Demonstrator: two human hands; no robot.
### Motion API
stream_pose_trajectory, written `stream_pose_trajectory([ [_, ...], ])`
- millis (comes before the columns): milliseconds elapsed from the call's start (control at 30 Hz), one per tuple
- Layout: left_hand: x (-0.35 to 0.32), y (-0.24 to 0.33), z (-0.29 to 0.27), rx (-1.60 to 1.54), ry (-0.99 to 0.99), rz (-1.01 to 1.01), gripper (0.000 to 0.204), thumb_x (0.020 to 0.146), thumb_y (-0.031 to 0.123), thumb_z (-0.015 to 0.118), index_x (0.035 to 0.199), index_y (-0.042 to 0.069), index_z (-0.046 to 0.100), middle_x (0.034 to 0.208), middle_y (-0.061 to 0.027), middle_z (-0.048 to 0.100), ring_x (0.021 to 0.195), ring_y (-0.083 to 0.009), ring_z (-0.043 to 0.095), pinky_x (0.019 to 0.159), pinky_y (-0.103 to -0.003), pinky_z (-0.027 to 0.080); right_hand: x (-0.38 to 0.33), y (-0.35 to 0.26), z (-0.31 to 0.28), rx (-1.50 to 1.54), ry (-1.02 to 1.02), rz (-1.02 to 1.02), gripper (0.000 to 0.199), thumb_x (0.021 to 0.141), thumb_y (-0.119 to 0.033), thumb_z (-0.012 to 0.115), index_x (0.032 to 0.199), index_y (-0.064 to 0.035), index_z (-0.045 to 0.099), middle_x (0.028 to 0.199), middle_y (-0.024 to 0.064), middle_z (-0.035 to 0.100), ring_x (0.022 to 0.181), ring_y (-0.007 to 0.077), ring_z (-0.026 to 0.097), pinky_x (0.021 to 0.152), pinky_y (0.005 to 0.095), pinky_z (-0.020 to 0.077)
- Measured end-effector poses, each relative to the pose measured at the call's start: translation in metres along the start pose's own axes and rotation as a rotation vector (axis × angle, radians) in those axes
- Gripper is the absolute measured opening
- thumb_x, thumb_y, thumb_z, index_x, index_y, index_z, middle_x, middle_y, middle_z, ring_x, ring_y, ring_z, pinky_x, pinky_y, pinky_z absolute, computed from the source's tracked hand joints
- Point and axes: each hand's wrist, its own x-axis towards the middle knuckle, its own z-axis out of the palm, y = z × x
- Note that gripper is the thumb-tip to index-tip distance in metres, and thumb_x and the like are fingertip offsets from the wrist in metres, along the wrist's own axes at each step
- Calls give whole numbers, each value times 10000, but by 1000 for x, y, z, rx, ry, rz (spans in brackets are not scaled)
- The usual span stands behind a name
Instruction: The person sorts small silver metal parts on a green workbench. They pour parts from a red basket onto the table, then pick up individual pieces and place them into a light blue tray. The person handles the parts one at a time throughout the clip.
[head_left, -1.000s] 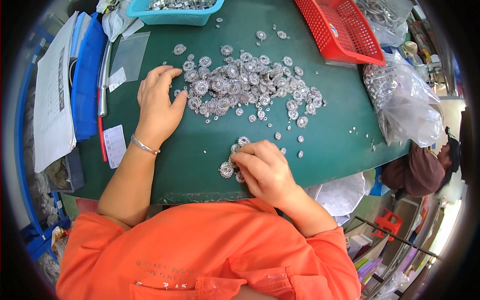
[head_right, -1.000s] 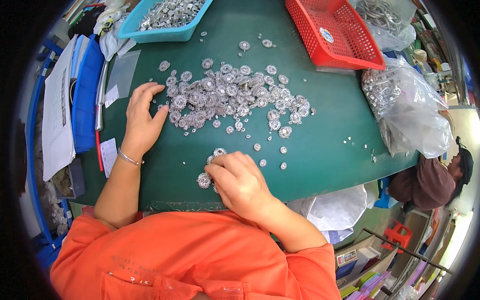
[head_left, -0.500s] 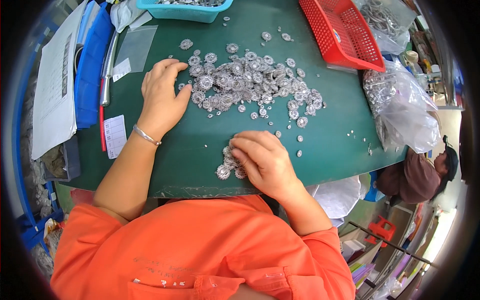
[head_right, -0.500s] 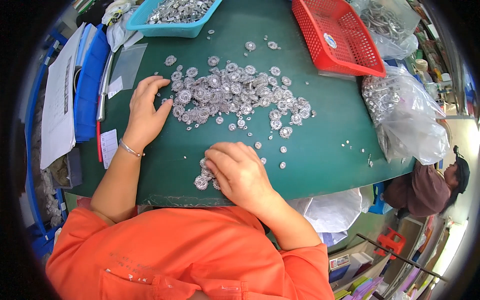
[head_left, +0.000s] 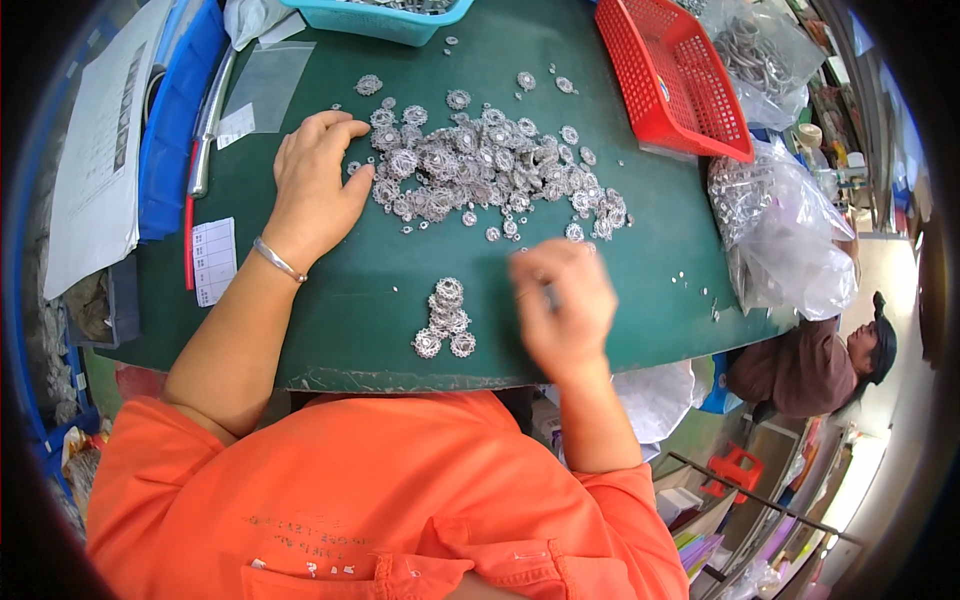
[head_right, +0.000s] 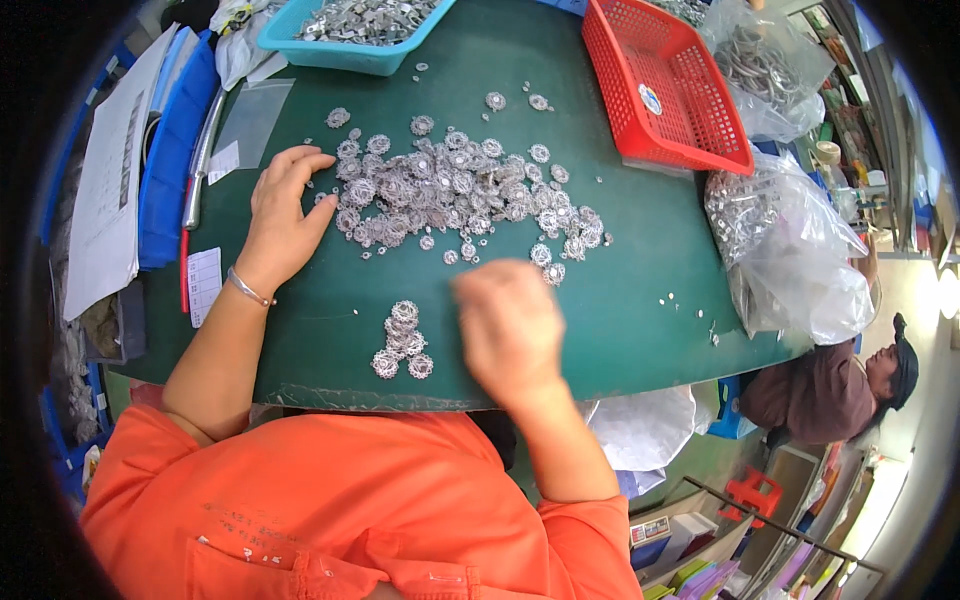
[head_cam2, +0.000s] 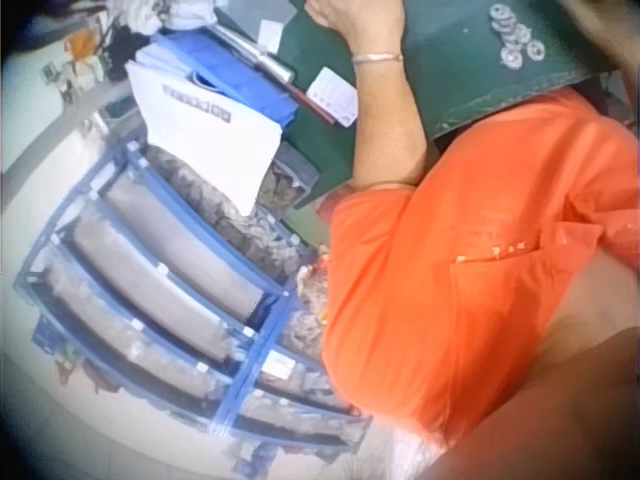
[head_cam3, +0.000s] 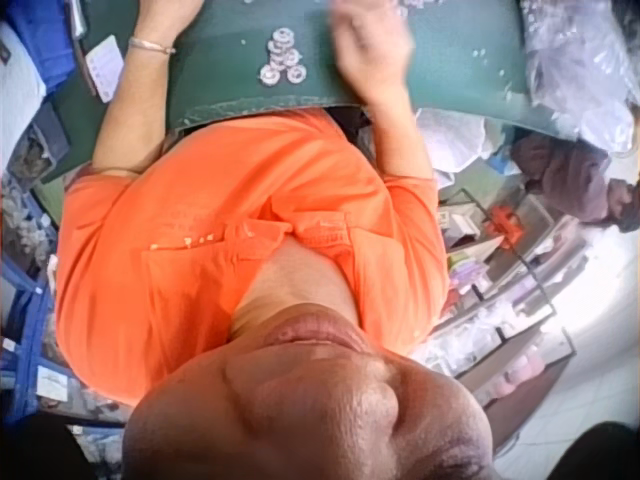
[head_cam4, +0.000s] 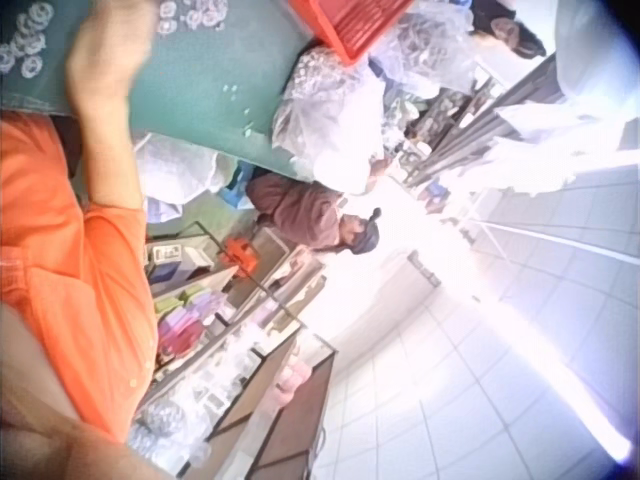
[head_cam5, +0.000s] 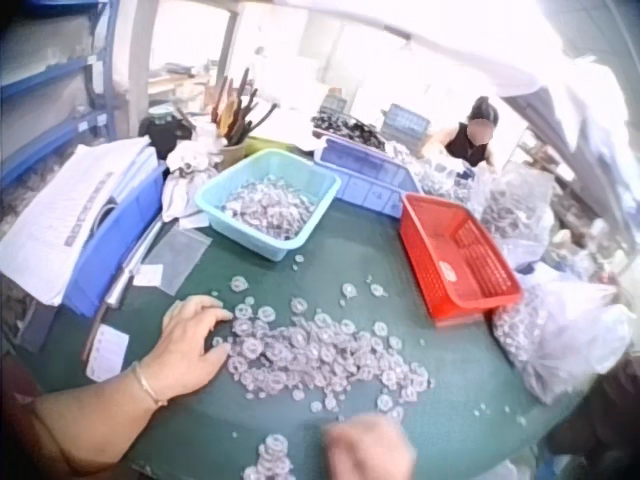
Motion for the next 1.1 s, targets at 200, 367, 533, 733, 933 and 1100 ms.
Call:
stream_pose_trajectory([
  [200,1,-5,0,-30,3,23,375,781,85,669,1148,61,595,1245,-124,542,1192,-319,503,1029,-407,373,-3,2,-4,-41,-93,30,174,733,23,626,891,-44,652,826,105,645,790,306,614,707,403,480],
  [367,1,-4,0,-14,7,31,374,775,76,673,1141,58,599,1249,-128,541,1187,-323,510,1021,-400,385,0,41,-15,-425,-8,281,104,771,-31,697,853,-62,640,899,77,645,837,283,590,746,403,424],
  [533,1,-3,3,-11,4,23,367,777,68,676,1136,53,603,1254,-132,539,1182,-320,516,1010,-390,400,-6,0,8,-64,9,10,162,721,39,668,844,-59,629,835,98,622,769,301,604,691,392,485],
  [733,2,-7,1,-47,-7,14,369,781,61,670,1144,49,601,1260,-130,538,1181,-316,520,990,-380,419,-7,-25,-6,138,-161,114,171,747,51,647,902,-20,655,845,110,646,784,290,632,702,377,510],
  [933,2,-8,3,-29,8,41,372,782,62,669,1147,49,601,1261,-130,537,1180,-314,521,978,-377,427,-19,45,-30,-387,12,266,173,779,34,678,946,0,650,831,111,617,777,317,609,692,392,501],
  [1100,2,-8,3,-19,18,45,368,780,64,672,1141,50,606,1255,-128,544,1175,-312,524,976,-379,428,-22,17,-24,-102,97,391,185,749,34,710,911,-6,628,848,94,628,747,306,610,650,367,505],
])
